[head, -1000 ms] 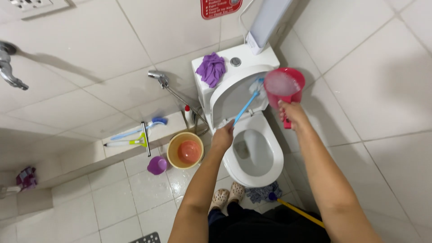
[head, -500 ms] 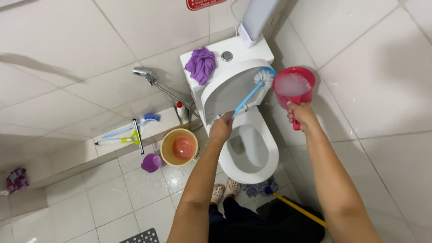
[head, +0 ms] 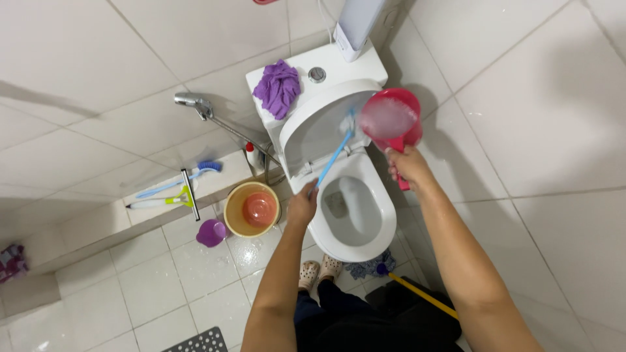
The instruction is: Scrubbing bathroom walls and cleaning the toilet.
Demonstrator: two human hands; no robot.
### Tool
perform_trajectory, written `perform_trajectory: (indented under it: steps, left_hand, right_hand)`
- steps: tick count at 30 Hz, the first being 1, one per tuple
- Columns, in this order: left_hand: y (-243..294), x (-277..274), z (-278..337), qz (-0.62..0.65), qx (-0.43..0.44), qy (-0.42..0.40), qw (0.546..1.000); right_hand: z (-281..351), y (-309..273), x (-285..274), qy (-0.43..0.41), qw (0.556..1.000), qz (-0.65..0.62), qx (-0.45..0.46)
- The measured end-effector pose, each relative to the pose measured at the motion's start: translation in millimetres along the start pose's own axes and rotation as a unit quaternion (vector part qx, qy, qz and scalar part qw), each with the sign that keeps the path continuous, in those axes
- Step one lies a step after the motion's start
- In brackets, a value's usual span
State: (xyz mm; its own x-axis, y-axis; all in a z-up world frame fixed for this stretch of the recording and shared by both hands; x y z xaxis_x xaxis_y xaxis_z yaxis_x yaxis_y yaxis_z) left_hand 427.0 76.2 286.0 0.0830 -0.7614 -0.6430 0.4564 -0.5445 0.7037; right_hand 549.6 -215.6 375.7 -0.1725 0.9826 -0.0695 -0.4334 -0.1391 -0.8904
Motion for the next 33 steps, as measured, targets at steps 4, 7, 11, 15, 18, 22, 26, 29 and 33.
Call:
perform_trajectory:
  steps: [4, 7, 11, 15, 18, 22, 26, 29, 33]
  left_hand:
    - [10.4, -34.4, 22.6, -0.010, -0.011, 0.018, 1.000]
    - [12.0, -75.2, 42.5, -0.009, -0.040, 0.011, 0.999]
    - [-64.3, -67.9, 47.4, -0.022, -0.047, 0.011, 0.999]
    - [-70.8, -98.0, 52.1, 0.019, 0.001, 0.049, 0.999]
    - [-62.1, -129.4, 74.2, 0.019, -0.021, 0.028, 0.999]
    - [-108.3, -131.1, 64.1, -0.009, -0.045, 0.001, 0.999]
    - [-134.9, -130.6, 68.0, 0.015, 0.019, 0.004, 1.000]
    - [-157.2, -122.2, 57.2, 0.004, -0.011, -0.025, 1.000]
    - [-208.8, -66.2, 37.7, -0.005, 0.061, -0.035, 0.997]
  right_hand:
    - [0.1, 6.1, 25.7, -0.045, 0.999, -0.028, 0.008]
    - [11.4, 2.3, 37.2, -0.036, 0.999, -0.025, 0.030]
    - [28.4, -8.2, 58.1, -0.046, 0.999, 0.001, 0.005]
    - [41.1, -5.0, 80.8, -0.033, 0.999, -0.028, 0.018]
    - [59.2, 6.1, 100.3, -0.035, 0.997, -0.061, 0.031]
    - [89.5, 7.0, 134.0, -0.022, 0.996, -0.078, 0.042]
    - [111.2, 50.1, 151.7, -0.012, 0.991, -0.127, 0.046]
    - [129.6, 81.0, 154.9, 0.012, 0.989, -0.127, 0.070]
    - [157.6, 148.6, 145.2, 0.049, 0.979, -0.175, 0.094]
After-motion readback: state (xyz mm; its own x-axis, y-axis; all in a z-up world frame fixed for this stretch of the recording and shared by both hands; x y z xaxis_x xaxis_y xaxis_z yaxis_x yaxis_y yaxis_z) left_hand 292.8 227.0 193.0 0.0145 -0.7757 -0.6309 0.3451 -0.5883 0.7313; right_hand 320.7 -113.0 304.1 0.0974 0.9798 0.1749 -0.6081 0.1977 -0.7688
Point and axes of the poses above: each hand's wrist, its own z-axis away from the middle knuckle, its own x-axis out of the palm, y = z × x, the point moved 9 cm from there along -z, towards the middle knuckle, and after that the axes turned 5 degrees about -x, right-handed, at the moved point
